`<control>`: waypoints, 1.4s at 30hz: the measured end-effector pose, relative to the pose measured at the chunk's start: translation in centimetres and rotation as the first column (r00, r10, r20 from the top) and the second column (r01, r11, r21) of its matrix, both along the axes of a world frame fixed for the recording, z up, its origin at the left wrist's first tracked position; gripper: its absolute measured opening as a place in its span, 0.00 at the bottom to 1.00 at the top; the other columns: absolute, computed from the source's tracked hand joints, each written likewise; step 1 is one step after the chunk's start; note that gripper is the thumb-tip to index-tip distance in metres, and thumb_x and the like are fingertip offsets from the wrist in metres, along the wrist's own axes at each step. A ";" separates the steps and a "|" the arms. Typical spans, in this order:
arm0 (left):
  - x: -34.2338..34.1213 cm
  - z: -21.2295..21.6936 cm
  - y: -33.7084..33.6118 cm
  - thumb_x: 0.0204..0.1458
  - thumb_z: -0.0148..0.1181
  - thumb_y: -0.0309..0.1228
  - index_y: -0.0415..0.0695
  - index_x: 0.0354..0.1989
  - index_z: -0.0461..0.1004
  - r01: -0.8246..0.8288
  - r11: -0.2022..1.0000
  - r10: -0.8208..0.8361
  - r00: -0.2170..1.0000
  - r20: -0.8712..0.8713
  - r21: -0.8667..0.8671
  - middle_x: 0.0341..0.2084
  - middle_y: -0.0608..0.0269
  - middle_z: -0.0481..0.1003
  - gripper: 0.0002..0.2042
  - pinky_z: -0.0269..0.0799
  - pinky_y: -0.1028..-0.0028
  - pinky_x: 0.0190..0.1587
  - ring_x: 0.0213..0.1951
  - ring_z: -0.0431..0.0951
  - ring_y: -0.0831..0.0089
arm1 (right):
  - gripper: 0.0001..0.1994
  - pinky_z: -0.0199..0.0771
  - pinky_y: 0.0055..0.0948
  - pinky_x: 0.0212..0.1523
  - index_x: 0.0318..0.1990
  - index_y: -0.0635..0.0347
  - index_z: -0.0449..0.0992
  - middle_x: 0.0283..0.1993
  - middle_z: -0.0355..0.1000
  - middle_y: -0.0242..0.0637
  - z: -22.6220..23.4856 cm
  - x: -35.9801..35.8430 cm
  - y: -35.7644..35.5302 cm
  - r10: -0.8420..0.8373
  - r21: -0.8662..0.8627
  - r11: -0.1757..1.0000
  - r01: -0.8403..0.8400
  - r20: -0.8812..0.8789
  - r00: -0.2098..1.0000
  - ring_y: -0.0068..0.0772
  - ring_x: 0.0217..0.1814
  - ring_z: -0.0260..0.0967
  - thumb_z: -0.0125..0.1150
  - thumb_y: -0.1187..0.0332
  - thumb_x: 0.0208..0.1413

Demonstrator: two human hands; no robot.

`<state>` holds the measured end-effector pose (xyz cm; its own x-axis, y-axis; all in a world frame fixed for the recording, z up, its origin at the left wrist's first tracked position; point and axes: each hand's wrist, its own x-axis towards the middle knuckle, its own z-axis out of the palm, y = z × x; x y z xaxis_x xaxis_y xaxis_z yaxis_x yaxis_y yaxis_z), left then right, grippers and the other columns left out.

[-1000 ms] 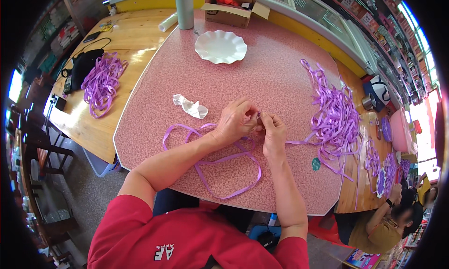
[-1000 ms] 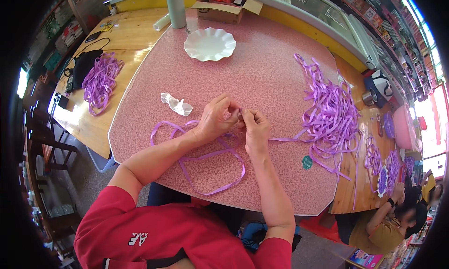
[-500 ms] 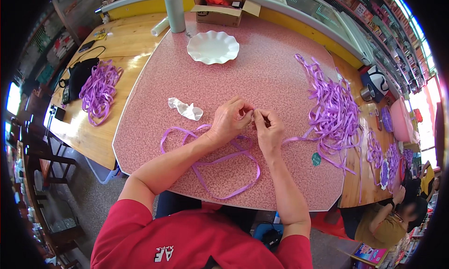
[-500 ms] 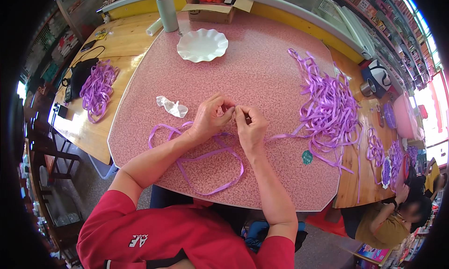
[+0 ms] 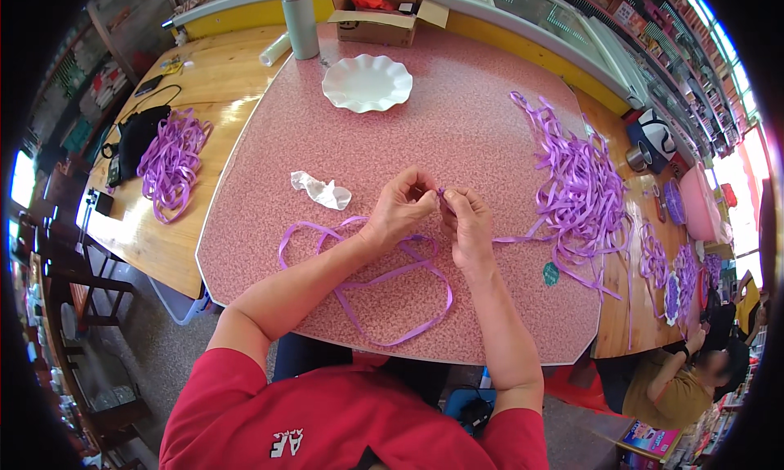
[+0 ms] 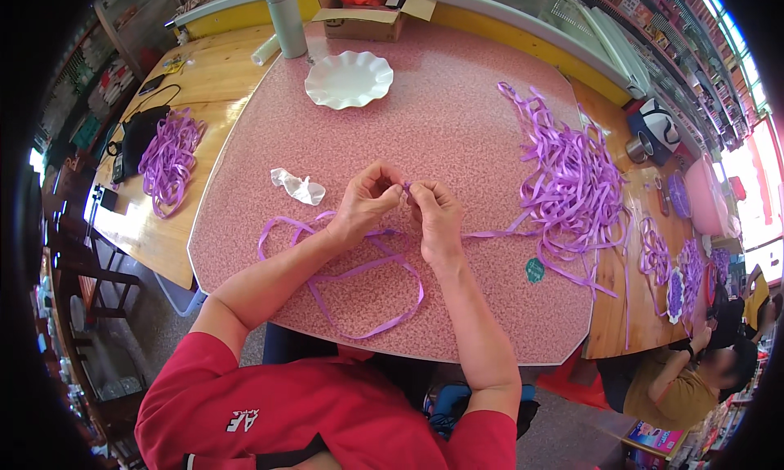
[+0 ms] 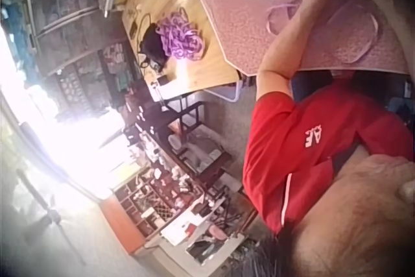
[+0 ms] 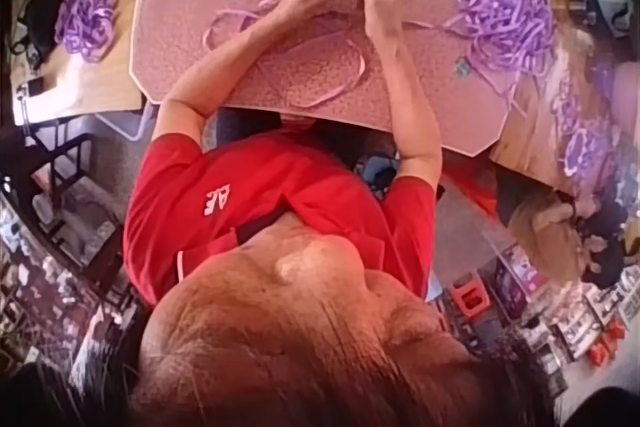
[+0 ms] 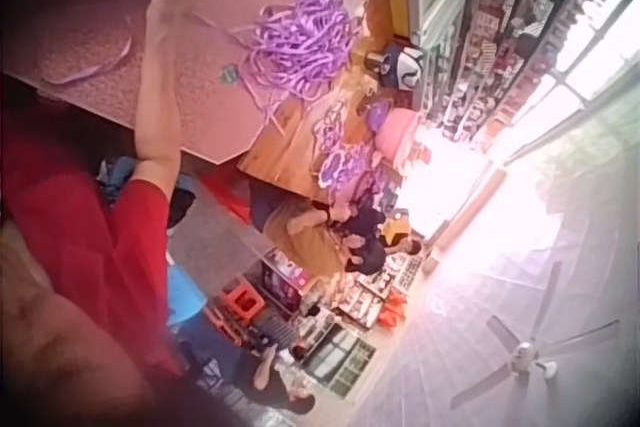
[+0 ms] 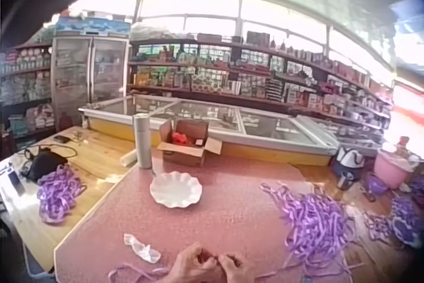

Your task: Manually sorting and untangling pink ribbons on a workbench.

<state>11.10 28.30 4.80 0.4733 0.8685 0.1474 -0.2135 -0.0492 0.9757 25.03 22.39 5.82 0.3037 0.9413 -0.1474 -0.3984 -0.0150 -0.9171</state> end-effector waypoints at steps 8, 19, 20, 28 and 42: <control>-0.2 -0.3 0.9 0.60 0.57 0.27 0.45 0.42 0.71 0.217 0.954 -0.153 0.945 0.290 -0.205 0.32 0.72 0.71 0.04 0.66 0.79 0.39 0.34 0.68 0.83 | 0.03 0.49 0.13 0.17 0.36 0.54 0.77 0.24 0.65 0.19 1.0 0.3 -0.3 0.069 -0.022 0.997 -0.070 -0.045 0.997 0.07 0.18 0.52 0.59 0.68 0.60; -0.7 -0.4 1.1 0.62 0.55 0.30 0.43 0.42 0.70 0.137 0.977 -0.095 0.967 0.237 -0.165 0.32 0.70 0.72 0.05 0.66 0.79 0.39 0.33 0.69 0.82 | 0.04 0.57 0.14 0.27 0.38 0.62 0.80 0.28 0.68 0.20 1.2 1.0 -0.1 0.020 0.085 0.995 -0.046 0.284 0.958 0.09 0.28 0.59 0.61 0.72 0.60; -0.7 -0.6 1.2 0.63 0.54 0.31 0.43 0.42 0.69 0.109 0.976 -0.060 0.966 0.250 -0.188 0.32 0.69 0.73 0.05 0.66 0.79 0.39 0.33 0.70 0.82 | 0.04 0.57 0.14 0.27 0.38 0.62 0.80 0.28 0.68 0.20 1.5 1.1 -0.1 0.021 0.087 0.995 -0.048 0.286 0.958 0.09 0.28 0.59 0.61 0.72 0.60; 1.1 0.6 0.8 0.65 0.50 0.41 0.42 0.52 0.68 -0.211 0.933 0.202 0.977 0.061 0.292 0.38 0.63 0.75 0.16 0.69 0.69 0.46 0.44 0.72 0.71 | 0.03 0.64 0.21 0.26 0.35 0.62 0.80 0.28 0.71 0.28 2.6 1.7 -0.3 -0.211 0.288 0.955 -0.062 0.815 0.540 0.18 0.27 0.66 0.65 0.75 0.53; -0.2 0.5 0.6 0.66 0.49 0.37 0.37 0.34 0.69 0.002 0.750 0.195 0.955 -0.225 0.661 0.26 0.52 0.68 0.14 0.67 0.63 0.34 0.30 0.71 0.60 | 0.06 0.72 0.25 0.34 0.41 0.63 0.80 0.39 0.76 0.33 3.3 2.2 -0.6 -0.024 0.234 0.953 -0.194 0.695 0.719 0.23 0.36 0.73 0.63 0.75 0.57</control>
<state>10.92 28.95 5.34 0.4975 0.6509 0.5735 0.0865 -0.6950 0.7138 27.27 21.74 9.08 0.1340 0.9341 0.3310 0.3291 0.2731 -0.9039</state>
